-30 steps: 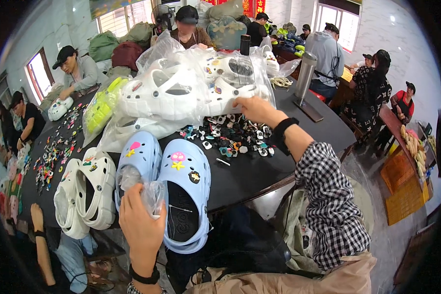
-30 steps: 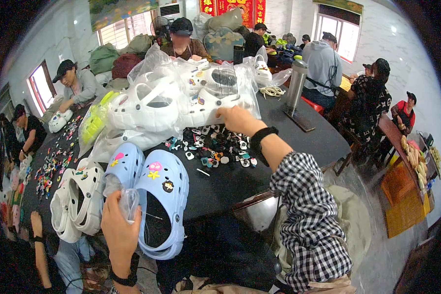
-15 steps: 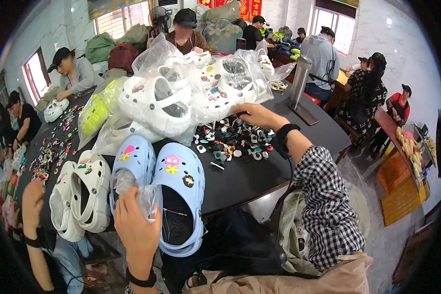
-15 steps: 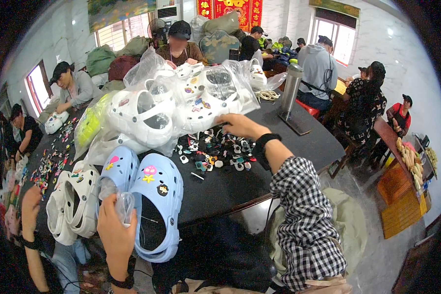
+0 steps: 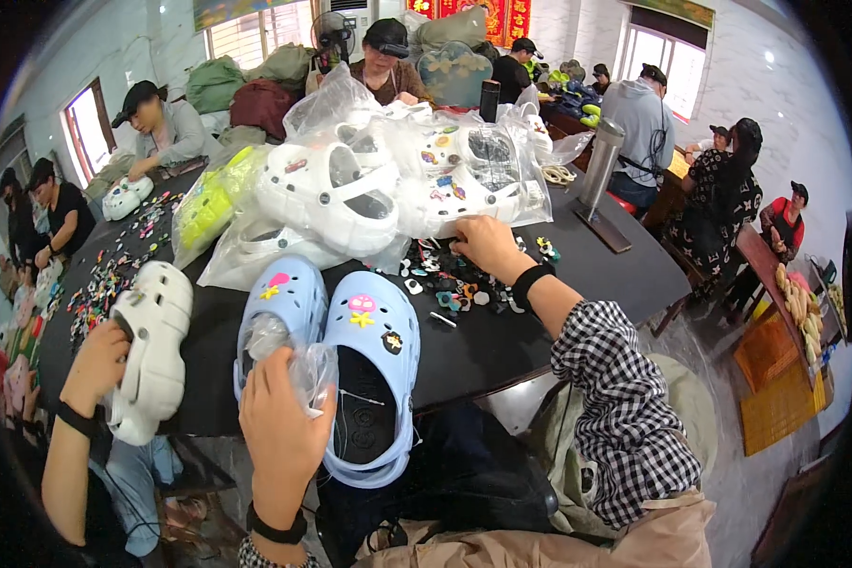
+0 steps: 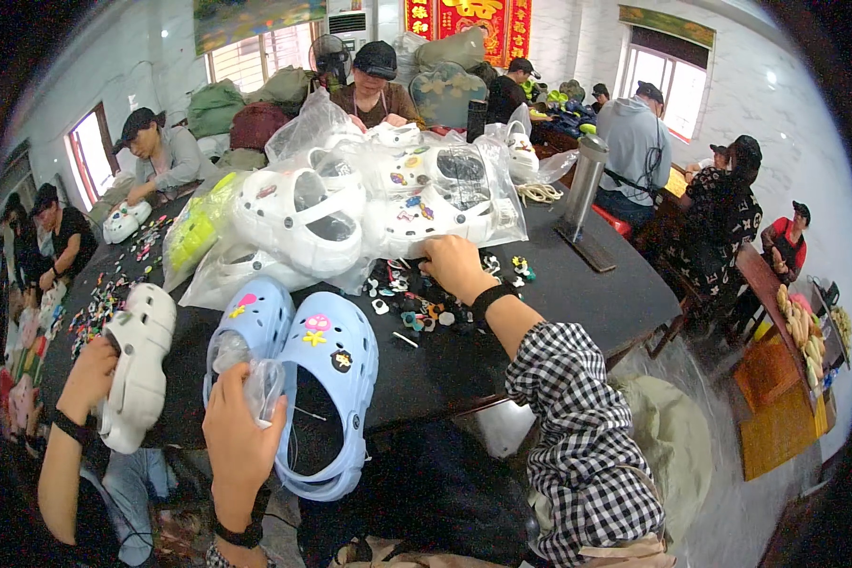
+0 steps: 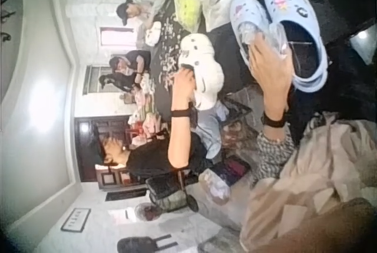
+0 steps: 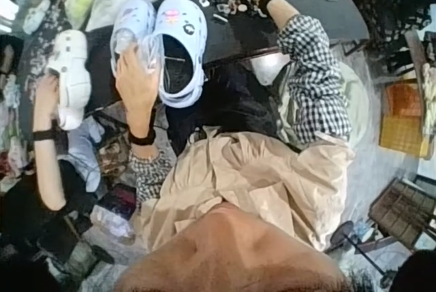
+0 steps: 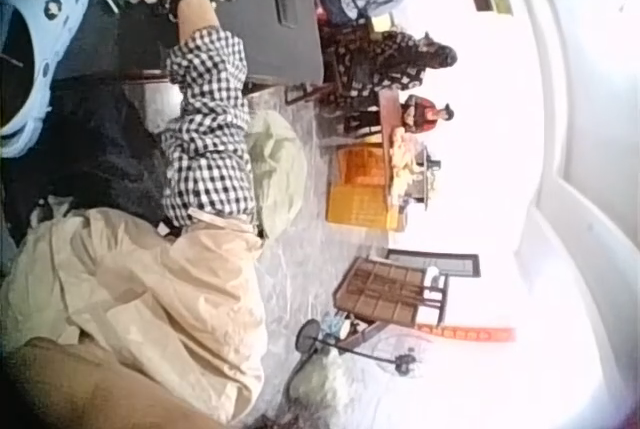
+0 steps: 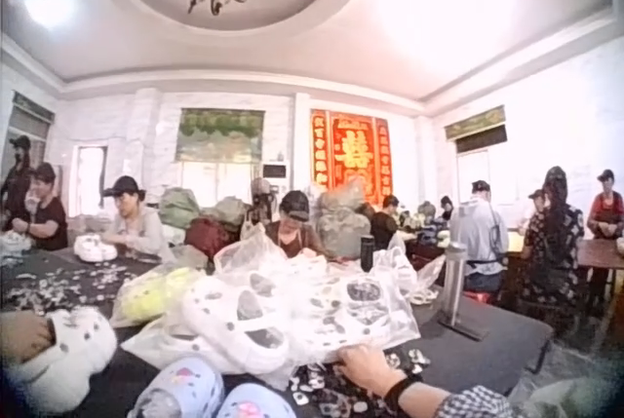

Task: Decorating rubber clogs with charms and packing them into plastic bags.

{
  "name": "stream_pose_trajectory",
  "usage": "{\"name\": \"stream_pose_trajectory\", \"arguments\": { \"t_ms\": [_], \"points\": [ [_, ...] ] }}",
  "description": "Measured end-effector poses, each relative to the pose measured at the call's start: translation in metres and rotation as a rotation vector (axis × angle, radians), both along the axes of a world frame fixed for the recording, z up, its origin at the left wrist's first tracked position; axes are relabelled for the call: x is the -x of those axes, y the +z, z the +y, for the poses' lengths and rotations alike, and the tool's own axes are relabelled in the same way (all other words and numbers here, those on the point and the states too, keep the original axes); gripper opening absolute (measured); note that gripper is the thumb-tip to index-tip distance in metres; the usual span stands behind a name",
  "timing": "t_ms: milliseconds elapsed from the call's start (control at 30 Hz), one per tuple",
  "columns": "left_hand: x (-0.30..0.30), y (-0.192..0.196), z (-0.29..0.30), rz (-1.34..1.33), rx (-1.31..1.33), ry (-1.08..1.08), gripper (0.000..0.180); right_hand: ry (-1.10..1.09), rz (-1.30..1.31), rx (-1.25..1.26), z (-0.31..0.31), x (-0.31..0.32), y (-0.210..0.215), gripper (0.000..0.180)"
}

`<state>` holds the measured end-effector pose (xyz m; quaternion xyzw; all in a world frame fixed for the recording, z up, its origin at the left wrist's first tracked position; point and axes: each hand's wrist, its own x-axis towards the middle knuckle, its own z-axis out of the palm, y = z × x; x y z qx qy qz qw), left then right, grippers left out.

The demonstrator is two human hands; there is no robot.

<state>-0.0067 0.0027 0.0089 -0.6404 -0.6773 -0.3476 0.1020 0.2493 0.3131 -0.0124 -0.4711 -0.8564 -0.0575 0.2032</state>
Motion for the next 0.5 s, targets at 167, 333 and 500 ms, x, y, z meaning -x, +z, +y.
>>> {"name": "stream_pose_trajectory", "arguments": {
  "t_ms": [167, 333, 500],
  "points": [
    [0.006, 0.011, 0.002, -0.053, 0.040, -0.089, 0.061, 0.041, 0.012, 0.002, 0.001, -0.009, 0.000, 0.025],
    [0.007, 0.030, -0.007, 0.080, -0.016, -0.034, 0.071, 0.058, 0.172, 0.081, -0.006, -0.012, 0.012, 0.024],
    [0.034, 0.058, -0.013, -0.094, 0.026, -0.326, 0.061, 0.221, 0.415, 0.210, -0.043, -0.004, 0.047, 0.027]
  ]
}}
